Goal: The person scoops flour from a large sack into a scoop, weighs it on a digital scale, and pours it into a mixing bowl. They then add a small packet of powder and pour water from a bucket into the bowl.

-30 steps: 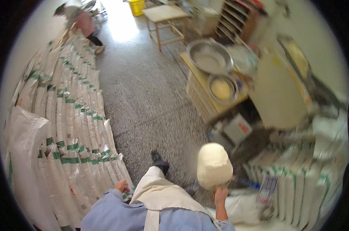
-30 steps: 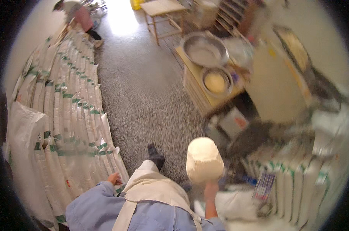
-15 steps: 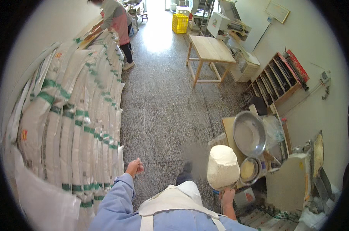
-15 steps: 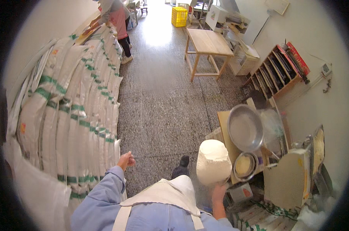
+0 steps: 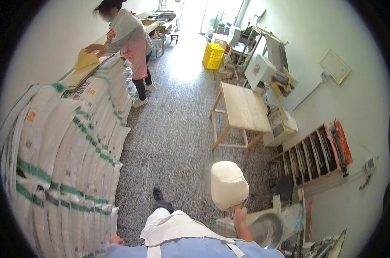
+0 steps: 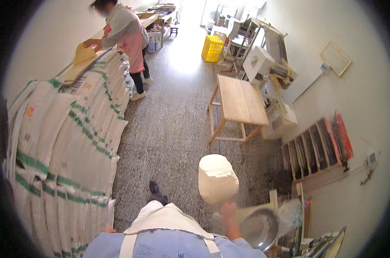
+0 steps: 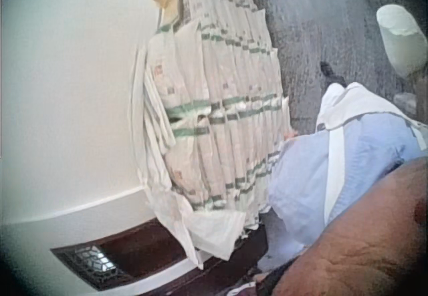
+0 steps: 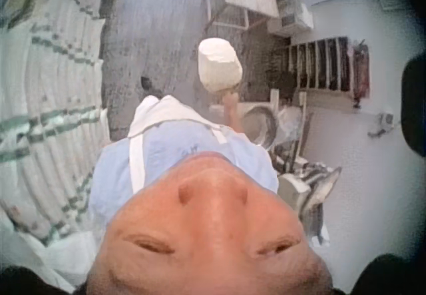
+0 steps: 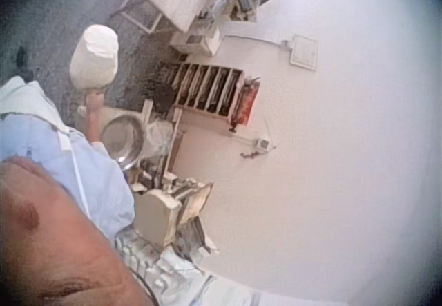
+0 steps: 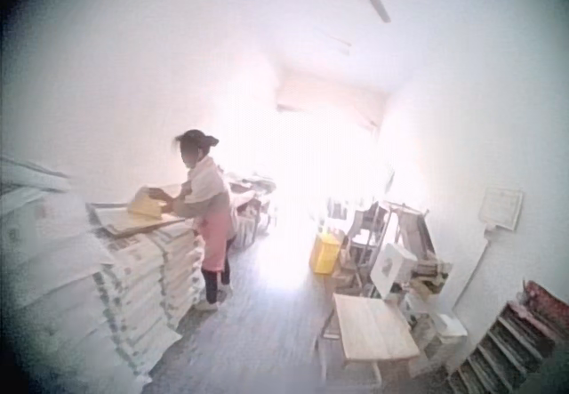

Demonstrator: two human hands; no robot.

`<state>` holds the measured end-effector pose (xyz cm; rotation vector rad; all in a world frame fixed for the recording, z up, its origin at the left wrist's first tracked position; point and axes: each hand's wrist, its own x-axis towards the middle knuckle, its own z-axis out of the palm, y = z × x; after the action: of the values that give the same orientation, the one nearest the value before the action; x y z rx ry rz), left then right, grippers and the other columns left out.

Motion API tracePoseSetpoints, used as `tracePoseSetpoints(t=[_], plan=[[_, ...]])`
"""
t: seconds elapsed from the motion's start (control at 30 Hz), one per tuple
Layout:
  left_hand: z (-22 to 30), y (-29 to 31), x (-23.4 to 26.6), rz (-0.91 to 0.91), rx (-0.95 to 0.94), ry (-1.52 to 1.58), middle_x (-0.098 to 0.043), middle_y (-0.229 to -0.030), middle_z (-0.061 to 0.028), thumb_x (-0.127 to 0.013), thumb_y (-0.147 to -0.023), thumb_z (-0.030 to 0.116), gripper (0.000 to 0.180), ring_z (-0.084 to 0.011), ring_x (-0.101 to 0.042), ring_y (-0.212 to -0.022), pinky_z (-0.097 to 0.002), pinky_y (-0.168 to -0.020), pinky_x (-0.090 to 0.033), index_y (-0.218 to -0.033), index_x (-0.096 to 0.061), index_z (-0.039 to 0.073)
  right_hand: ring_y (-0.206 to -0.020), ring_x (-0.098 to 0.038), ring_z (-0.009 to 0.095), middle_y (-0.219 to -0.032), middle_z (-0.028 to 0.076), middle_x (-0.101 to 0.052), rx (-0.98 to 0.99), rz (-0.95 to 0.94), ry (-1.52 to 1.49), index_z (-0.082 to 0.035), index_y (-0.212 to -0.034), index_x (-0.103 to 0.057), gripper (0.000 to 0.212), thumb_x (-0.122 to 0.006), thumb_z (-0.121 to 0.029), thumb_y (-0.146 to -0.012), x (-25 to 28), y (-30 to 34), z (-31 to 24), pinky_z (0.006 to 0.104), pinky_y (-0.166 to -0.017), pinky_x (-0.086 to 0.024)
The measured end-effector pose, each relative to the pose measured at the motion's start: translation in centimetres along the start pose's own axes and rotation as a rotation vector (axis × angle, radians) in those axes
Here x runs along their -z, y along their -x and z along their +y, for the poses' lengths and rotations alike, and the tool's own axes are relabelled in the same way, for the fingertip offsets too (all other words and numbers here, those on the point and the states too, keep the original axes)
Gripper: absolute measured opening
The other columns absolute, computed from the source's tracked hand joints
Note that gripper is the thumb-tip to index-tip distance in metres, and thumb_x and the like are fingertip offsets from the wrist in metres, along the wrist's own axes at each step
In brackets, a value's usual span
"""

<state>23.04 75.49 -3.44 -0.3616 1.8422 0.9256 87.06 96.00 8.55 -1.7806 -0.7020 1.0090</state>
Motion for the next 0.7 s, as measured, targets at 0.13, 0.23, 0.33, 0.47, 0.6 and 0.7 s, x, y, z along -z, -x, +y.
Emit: tracePoseSetpoints(t=[0.13, 0.23, 0.33, 0.47, 0.6, 0.7], plan=[[5.8, -3.7, -5.6, 0.088, 0.110, -0.107, -0.045, -0.056, -0.0069, -0.049, -0.083, 0.031, 0.023, -0.0210, -0.047, -0.046, -0.0378, -0.039, -0.039, -0.075, -0.045, 0.010, -0.035, -0.044, 0.018, -0.052, 0.009, -0.049, 0.078, -0.053, 0.060, 0.001, -0.067, -0.053, 0.014, -0.046, -0.011, -0.070, -5.2, -6.9, -7.8, 0.0294, -0.029, -0.030], [15.9, -5.4, -14.8, -0.003, 0.026, -0.159, -0.047, -0.057, -0.0094, -0.050, -0.081, 0.028, 0.022, -0.0222, -0.048, -0.044, -0.0382, -0.038, -0.038, -0.076, -0.045, 0.007, -0.033, -0.042, 0.018, -0.050, 0.009, -0.048, 0.187, -0.050, 0.278, 0.002, -0.068, -0.052, 0.015, -0.045, -0.011, -0.069, -9.2, -12.3, -13.3, 0.0301, -0.028, -0.030], [29.6, -4.6, -28.0, -0.160, -0.186, -0.282, -0.048, -0.057, -0.0118, -0.052, -0.079, 0.026, 0.022, -0.0234, -0.048, -0.042, -0.0386, -0.037, -0.037, -0.077, -0.045, 0.005, -0.031, -0.041, 0.018, -0.049, 0.010, -0.047, -0.037, -0.015, -0.104, 0.004, -0.068, -0.052, 0.016, -0.044, -0.010, -0.069, -12.5, -17.5, -18.0, 0.0303, -0.028, -0.030], [45.9, 0.4, -46.9, -0.323, -0.677, -0.575, -0.053, -0.055, -0.0072, -0.050, -0.085, 0.030, 0.030, -0.0155, -0.049, -0.044, -0.0306, -0.039, -0.038, -0.069, -0.048, 0.004, -0.030, -0.040, 0.018, -0.047, 0.010, -0.047, 0.044, 0.121, 0.026, 0.004, -0.067, -0.053, 0.016, -0.044, -0.010, -0.069, -17.5, -26.1, -23.1, 0.0297, -0.028, -0.030], [53.4, 1.9, -59.6, -0.400, -0.723, -0.361, -0.054, -0.055, -0.0049, -0.049, -0.086, 0.033, 0.033, -0.0110, -0.047, -0.044, -0.0270, -0.039, -0.037, -0.069, -0.048, 0.005, -0.036, -0.043, 0.016, -0.050, 0.007, -0.049, -0.106, 0.017, -0.061, 0.001, -0.067, -0.054, 0.017, -0.047, -0.013, -0.071, -20.0, -35.2, -29.7, 0.0289, -0.032, -0.032], [55.8, -0.9, -62.7, -0.289, -0.746, -0.510, -0.050, -0.051, -0.0039, -0.051, -0.085, 0.031, 0.031, -0.0132, -0.046, -0.044, -0.0282, -0.040, -0.038, -0.069, -0.048, 0.005, -0.045, -0.047, 0.015, -0.059, 0.004, -0.051, -0.115, -0.061, -0.036, -0.001, -0.075, -0.054, 0.019, -0.052, -0.020, -0.074, -21.7, -42.9, -33.3, 0.0295, -0.039, -0.036]])
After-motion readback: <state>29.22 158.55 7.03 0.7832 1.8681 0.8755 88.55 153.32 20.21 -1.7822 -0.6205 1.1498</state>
